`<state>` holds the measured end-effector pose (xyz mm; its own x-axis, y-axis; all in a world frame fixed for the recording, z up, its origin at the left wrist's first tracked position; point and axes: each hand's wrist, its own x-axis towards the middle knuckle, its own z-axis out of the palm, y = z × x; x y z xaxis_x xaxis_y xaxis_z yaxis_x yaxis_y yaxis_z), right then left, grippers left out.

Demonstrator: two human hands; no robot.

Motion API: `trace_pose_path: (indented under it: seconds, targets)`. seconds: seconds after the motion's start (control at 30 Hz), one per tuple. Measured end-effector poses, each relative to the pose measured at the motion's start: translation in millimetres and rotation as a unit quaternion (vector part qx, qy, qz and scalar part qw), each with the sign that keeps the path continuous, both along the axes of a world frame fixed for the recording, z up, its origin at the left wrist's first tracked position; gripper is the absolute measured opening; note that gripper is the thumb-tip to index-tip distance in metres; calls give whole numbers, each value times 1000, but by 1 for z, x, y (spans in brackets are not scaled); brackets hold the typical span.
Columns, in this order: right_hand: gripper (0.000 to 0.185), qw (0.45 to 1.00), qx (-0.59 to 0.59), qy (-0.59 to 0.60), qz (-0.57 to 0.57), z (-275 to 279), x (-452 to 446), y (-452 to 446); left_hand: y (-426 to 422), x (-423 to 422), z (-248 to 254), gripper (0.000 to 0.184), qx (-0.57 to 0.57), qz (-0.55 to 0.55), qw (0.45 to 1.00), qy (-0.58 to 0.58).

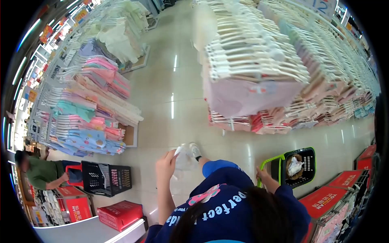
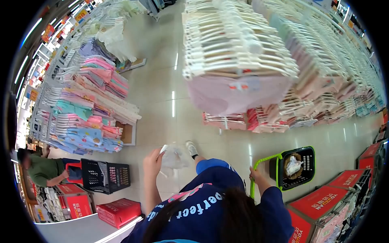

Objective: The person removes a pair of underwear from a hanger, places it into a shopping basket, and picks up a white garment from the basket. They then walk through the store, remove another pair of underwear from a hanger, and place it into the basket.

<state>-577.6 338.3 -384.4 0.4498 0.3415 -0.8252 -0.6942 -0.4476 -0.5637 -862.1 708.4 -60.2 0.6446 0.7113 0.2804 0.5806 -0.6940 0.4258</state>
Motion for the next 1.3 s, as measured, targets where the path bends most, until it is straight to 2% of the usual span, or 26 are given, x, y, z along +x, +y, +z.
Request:
trace_pose_path:
  seconds: [0.07, 0.17, 0.27, 0.37, 0.4, 0.47, 0.57, 0.6, 0.67, 0.8, 1.0, 1.13, 1.23, 1.3]
  targets:
    - [37, 998, 9, 56, 10, -1, -11, 21, 42, 7, 8, 16, 1, -19, 1000, -18]
    - [40, 997, -15, 79, 2, 0, -19, 56, 97, 24, 22, 17, -7, -46, 998, -39]
    - [43, 999, -47, 25, 2, 1, -30, 90, 146, 44, 44, 18, -4, -91, 996, -14]
    - [45, 993, -111, 28, -28, -8, -36, 123, 190, 64, 55, 19, 4, -135, 991, 14]
    - [46, 995, -95, 22, -35, -10, -39, 133, 205, 69, 58, 19, 4, -149, 989, 18]
    - [47, 996, -72, 7, -52, -13, -55, 138, 229, 71, 57, 20, 2, -171, 985, 14]
    - [50, 992, -67, 73, -81, 8, -75, 147, 262, 86, 48, 17, -13, -195, 981, -6]
    - [54, 991, -114, 14, -66, 15, -88, 152, 272, 93, 47, 15, -19, -207, 978, -14]
    - [57, 983, -155, -5, -101, 32, -115, 168, 295, 102, 44, 13, -32, -237, 971, -22]
    - [61, 967, -207, -15, -150, 39, -178, 184, 339, 138, 32, 16, -66, -287, 955, 29]
    - [65, 958, -254, 11, -132, 44, -276, 260, 410, 187, 27, 14, -61, -421, 905, 16]
    - [63, 957, -239, 5, -167, 59, -319, 363, 466, 204, 40, 14, -30, -491, 871, 5]
    - [60, 967, -147, 76, -192, 92, -326, 441, 507, 207, 55, 14, 8, -506, 862, 21]
    - [57, 969, -100, 107, -198, 114, -324, 493, 531, 207, 64, 14, -5, -512, 859, 2]
